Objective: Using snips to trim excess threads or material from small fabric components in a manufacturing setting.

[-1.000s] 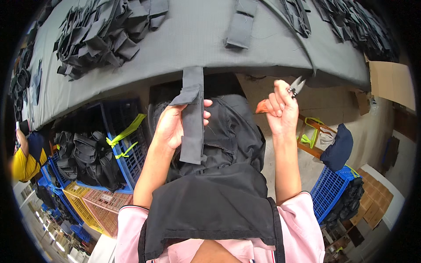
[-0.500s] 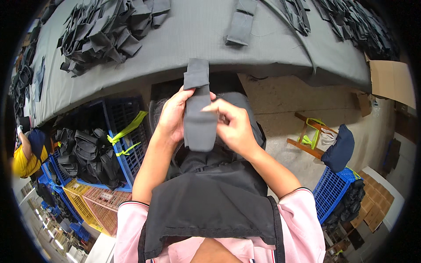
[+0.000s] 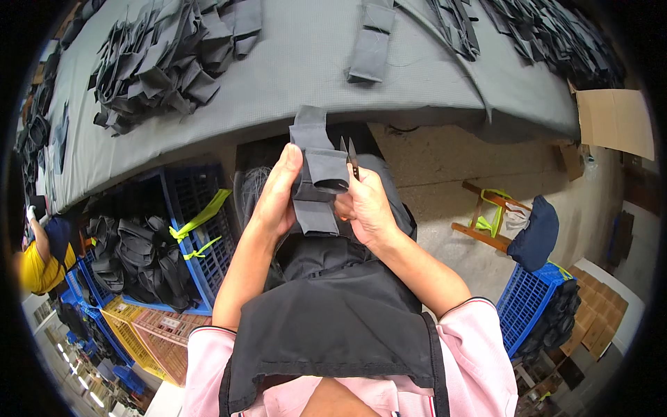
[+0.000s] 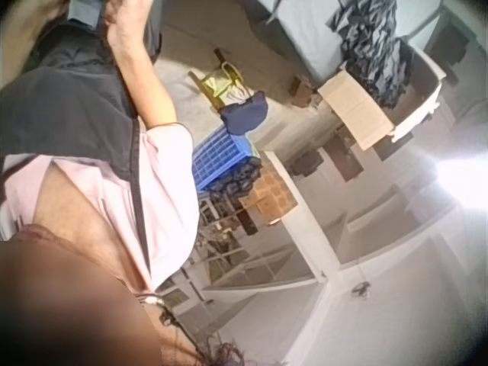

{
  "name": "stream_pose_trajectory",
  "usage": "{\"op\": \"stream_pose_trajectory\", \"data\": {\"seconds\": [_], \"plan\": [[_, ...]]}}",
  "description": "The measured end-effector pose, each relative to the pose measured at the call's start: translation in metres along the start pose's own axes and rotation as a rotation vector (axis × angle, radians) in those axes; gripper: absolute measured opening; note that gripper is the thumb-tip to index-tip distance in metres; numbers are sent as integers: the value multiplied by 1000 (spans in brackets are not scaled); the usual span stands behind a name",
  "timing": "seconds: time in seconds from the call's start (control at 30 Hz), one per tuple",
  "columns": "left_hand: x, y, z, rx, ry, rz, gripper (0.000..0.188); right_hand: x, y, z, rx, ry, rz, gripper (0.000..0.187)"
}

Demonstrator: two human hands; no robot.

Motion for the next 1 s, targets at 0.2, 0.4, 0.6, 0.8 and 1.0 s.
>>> {"op": "stream_pose_trajectory", "data": {"seconds": [0.2, 0.4, 0.6, 0.8, 1.0], "plan": [[-2, -1, 12, 44, 125, -149, 86, -1, 6, 4, 151, 43, -26, 31], [15, -7, 20, -89, -80, -100, 70, 17, -16, -7, 176, 64, -152, 38], [-8, 23, 27, 26, 353, -39, 72, 0, -2, -23, 81, -301, -146, 25], [3, 35, 144, 523, 604, -27, 87, -18, -4, -100, -315, -462, 224, 27], [-19, 68, 310, 728, 1257, 259, 92, -7, 37, -192, -902, -1089, 539, 27]]}}
Point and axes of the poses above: each hand's wrist, its own y-axis towards the middle knuckle, its own x-axis out of the palm, z = x × y, the point moved 7 cm from there along y, towards the middle knuckle, and after that the axes turned 13 degrees about x, right-handed, at the moved point
